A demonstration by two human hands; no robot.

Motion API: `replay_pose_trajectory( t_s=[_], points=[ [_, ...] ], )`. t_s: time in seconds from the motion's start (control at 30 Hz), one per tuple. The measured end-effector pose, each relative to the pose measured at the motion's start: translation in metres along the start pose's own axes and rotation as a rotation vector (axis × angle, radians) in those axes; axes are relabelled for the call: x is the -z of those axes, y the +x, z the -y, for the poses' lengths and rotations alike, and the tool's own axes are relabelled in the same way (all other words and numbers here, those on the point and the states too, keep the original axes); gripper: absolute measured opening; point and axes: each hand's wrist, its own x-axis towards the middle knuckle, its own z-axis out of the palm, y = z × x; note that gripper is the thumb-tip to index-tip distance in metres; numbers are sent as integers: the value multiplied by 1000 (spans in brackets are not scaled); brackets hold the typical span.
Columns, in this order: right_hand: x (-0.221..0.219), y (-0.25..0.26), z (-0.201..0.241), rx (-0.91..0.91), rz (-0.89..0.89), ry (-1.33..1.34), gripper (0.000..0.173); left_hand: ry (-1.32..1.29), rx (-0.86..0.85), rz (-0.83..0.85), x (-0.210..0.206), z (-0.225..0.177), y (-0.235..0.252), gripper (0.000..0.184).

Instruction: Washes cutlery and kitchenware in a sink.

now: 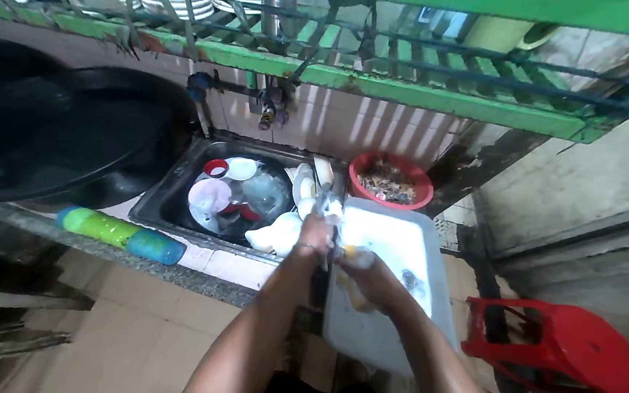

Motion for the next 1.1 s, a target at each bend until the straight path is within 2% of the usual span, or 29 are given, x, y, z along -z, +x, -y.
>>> replay_pose_trajectory(
  t_s=[0.07, 0.17, 0.23, 0.33, 0.4, 0.47, 0.53, 0.57, 0.63, 0.7, 0.77, 0.83, 0.9, 1.0, 1.1],
  points=[
    [-4, -12, 4, -77, 6, 8, 38, -95, 12, -95, 27, -11, 24, 23],
    [-1, -28, -5, -112, -22, 83, 45, 17, 14, -252, 77, -37, 72, 37],
    [4, -32, -16, -73, -66, 157, 42, 166, 9, -303, 107, -54, 95, 43],
    [11, -28, -30, 1, -190, 243, 26, 346, 11, -338, 120, -69, 103, 31],
    [18, -19, -34, -14, -260, 246, 27, 270, -7, -226, 101, -66, 81, 26],
    [25, -4, -39, -77, -324, 287, 41, 138, -9, -53, 65, -50, 49, 21],
    [29, 12, -42, -55, -395, 398, 48, 127, -27, 112, 24, -26, 18, 19],
    [30, 18, -40, -32, -424, 448, 51, 204, -76, 171, 4, -13, 6, 19],
    [31, 25, -31, 10, -460, 512, 53, 520, -235, 230, -30, 5, -20, 25],
    [36, 32, -26, 50, -537, 522, 42, 798, -434, 296, -54, 16, -48, 27],
    [44, 42, -31, 65, -684, 494, 29, 809, -446, 357, -66, 16, -64, 26],
    [48, 50, -42, 42, -784, 532, 35, 650, -357, 392, -68, 12, -68, 27],
    [39, 46, -44, 1, -765, 544, 39, 588, -336, 395, -64, 9, -65, 28],
    [49, 37, -44, -87, -641, 510, 40, 716, -309, 453, -51, 1, -63, 29],
    [71, 51, -59, -33, -678, 654, 44, 690, -241, 499, -50, 4, -66, 29]
  ],
)
